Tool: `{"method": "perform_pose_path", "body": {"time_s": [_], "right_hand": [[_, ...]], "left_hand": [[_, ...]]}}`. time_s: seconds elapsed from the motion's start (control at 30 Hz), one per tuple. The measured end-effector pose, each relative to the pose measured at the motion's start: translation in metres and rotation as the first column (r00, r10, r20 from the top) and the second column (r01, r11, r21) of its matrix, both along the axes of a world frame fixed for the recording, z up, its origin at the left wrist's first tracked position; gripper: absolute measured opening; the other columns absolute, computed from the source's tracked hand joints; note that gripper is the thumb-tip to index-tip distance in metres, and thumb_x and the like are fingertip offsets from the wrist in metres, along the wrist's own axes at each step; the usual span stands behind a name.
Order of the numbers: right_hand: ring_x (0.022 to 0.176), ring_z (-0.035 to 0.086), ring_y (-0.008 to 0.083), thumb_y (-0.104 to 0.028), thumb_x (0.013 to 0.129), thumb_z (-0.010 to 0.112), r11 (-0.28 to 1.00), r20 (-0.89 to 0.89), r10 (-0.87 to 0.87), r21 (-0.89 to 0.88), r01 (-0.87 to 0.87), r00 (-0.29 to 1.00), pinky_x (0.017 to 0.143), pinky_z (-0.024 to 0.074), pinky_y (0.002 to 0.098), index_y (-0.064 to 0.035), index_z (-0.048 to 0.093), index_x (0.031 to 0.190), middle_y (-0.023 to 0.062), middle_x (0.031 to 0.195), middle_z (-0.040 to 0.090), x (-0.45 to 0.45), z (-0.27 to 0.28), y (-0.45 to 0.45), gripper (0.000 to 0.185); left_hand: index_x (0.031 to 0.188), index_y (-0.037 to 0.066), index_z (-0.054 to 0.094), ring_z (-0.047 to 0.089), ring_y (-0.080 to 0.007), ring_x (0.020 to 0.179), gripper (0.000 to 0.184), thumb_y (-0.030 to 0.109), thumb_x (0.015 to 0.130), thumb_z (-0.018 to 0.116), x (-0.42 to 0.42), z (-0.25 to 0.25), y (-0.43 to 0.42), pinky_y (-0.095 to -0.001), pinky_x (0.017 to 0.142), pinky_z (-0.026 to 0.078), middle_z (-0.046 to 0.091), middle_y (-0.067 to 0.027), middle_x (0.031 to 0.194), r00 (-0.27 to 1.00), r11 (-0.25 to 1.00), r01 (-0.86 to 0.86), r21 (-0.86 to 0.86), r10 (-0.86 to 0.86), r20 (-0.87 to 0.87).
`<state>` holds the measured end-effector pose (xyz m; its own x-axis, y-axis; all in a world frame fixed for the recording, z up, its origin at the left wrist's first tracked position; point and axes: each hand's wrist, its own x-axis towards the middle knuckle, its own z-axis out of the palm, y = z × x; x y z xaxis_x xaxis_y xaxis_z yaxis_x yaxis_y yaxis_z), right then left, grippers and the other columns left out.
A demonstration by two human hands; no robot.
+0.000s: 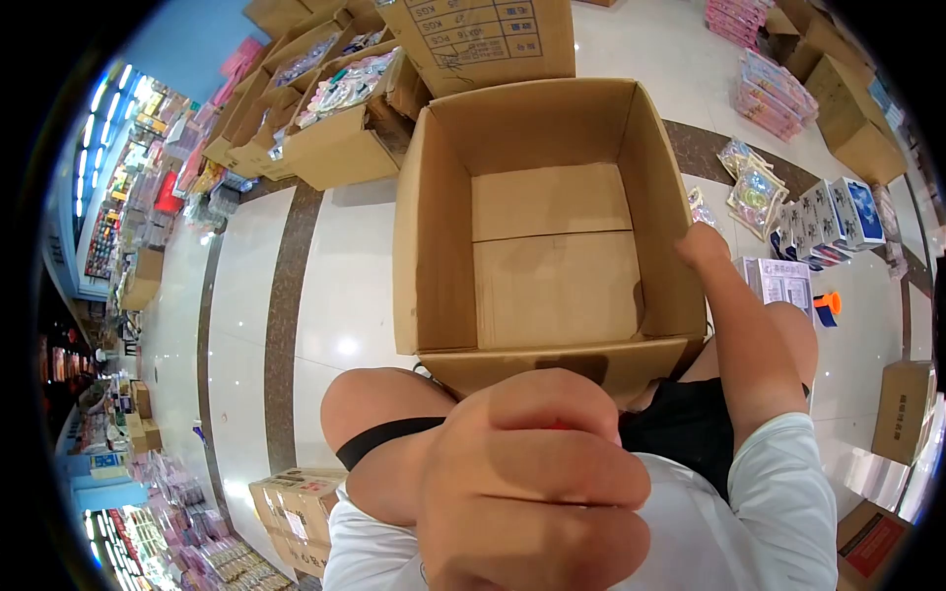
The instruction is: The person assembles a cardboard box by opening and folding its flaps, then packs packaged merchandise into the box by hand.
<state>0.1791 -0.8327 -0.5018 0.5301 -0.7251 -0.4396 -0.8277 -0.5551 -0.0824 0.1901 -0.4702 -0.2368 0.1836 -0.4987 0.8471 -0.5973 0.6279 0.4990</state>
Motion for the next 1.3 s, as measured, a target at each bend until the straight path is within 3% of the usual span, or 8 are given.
{"method": "perform_pose_path", "body": {"time_s": [0.5, 0.7, 0.8, 0.9, 1.1, 1.2, 1.23, 1.3], "right_hand": [[0.109, 0.067, 0.0359, -0.034, 0.082, 0.064, 1.0, 0.054, 0.001, -0.02, 0.0, 0.999, 0.093, 0.0528, 0.0434, 0.0034, 0.069, 0.115, 0.0243, 0.117, 0.068, -0.004, -0.002, 0.001, 0.05], [0.109, 0.067, 0.0357, -0.032, 0.081, 0.064, 1.0, 0.062, 0.01, -0.016, -0.009, 0.998, 0.093, 0.0528, 0.0432, 0.0033, 0.069, 0.114, 0.0241, 0.117, 0.068, -0.003, -0.003, -0.001, 0.048], [0.112, 0.067, 0.0324, -0.027, 0.084, 0.063, 0.999, 0.034, -0.027, -0.027, 0.028, 0.999, 0.093, 0.0537, 0.0411, -0.0024, 0.07, 0.116, 0.0172, 0.122, 0.068, -0.002, 0.004, 0.004, 0.041], [0.112, 0.067, 0.0323, -0.027, 0.085, 0.063, 1.0, 0.023, -0.013, -0.021, 0.013, 1.0, 0.093, 0.0538, 0.041, -0.0022, 0.07, 0.116, 0.0173, 0.122, 0.068, -0.002, 0.01, 0.008, 0.041], [0.111, 0.067, 0.0322, -0.03, 0.085, 0.064, 0.999, 0.014, 0.001, -0.039, -0.001, 1.0, 0.092, 0.0539, 0.0413, -0.0019, 0.07, 0.116, 0.0176, 0.121, 0.068, -0.002, 0.005, 0.004, 0.042], [0.111, 0.067, 0.0323, -0.028, 0.085, 0.063, 0.999, 0.028, -0.013, -0.042, 0.014, 1.0, 0.092, 0.0541, 0.0413, -0.002, 0.07, 0.116, 0.0179, 0.121, 0.069, -0.002, 0.001, 0.002, 0.041], [0.111, 0.067, 0.0323, -0.028, 0.085, 0.063, 0.999, 0.034, -0.015, -0.045, 0.016, 0.999, 0.092, 0.0541, 0.0413, -0.002, 0.07, 0.116, 0.0179, 0.121, 0.069, -0.001, 0.0, 0.001, 0.041], [0.108, 0.068, 0.0355, -0.027, 0.082, 0.062, 0.999, 0.063, -0.037, 0.042, 0.034, 0.997, 0.093, 0.0531, 0.0431, 0.0031, 0.069, 0.112, 0.024, 0.115, 0.069, -0.002, 0.0, -0.001, 0.044]], "left_hand": [[0.078, 0.003, 0.059, 0.055, -0.0264, 0.068, 0.013, 0.013, 0.085, 0.054, 0.002, 0.001, -0.002, -0.0401, 0.068, 0.048, 0.059, -0.0098, 0.083, 0.972, 0.979, 0.205, 0.018, -0.201, -0.123], [0.109, 0.054, 0.068, 0.054, -0.023, 0.064, 0.055, 0.003, 0.089, 0.063, -0.013, 0.002, -0.033, -0.0367, 0.051, 0.039, 0.054, -0.0067, 0.079, 0.988, 0.913, 0.053, -0.405, -0.107, -0.112], [0.106, 0.052, 0.069, 0.052, -0.0221, 0.063, 0.052, 0.002, 0.092, 0.061, -0.008, 0.005, -0.023, -0.0355, 0.053, 0.039, 0.054, -0.0075, 0.08, 0.974, 0.912, 0.189, -0.364, -0.221, -0.047], [0.079, 0.016, 0.045, 0.058, -0.0151, 0.064, 0.031, -0.009, 0.076, 0.062, -0.016, 0.006, -0.002, -0.0289, 0.056, 0.047, 0.057, 0.002, 0.076, 0.988, 0.998, -0.058, -0.01, 0.056, -0.141], [0.08, 0.015, 0.043, 0.059, -0.0131, 0.063, 0.029, -0.011, 0.079, 0.056, -0.022, 0.006, -0.007, -0.0296, 0.056, 0.047, 0.053, 0.0018, 0.076, 0.978, 0.992, -0.125, 0.011, 0.125, -0.169], [0.083, 0.015, 0.044, 0.061, -0.0175, 0.064, 0.025, -0.008, 0.083, 0.054, -0.015, 0.003, -0.011, -0.0331, 0.057, 0.047, 0.055, -0.0022, 0.077, 0.981, 0.967, -0.172, -0.189, 0.151, -0.119], [0.082, 0.007, 0.053, 0.057, -0.0231, 0.065, 0.005, 0.005, 0.086, 0.053, -0.004, 0.001, -0.001, -0.0365, 0.062, 0.048, 0.057, -0.0076, 0.081, 0.99, 0.995, 0.06, -0.082, -0.07, -0.124], [0.08, -0.001, 0.061, 0.054, -0.0287, 0.066, 0.022, 0.017, 0.089, 0.052, 0.002, -0.003, 0.004, -0.04, 0.067, 0.049, 0.059, -0.0129, 0.086, 0.947, 0.956, 0.293, 0.019, -0.288, -0.145]]}}
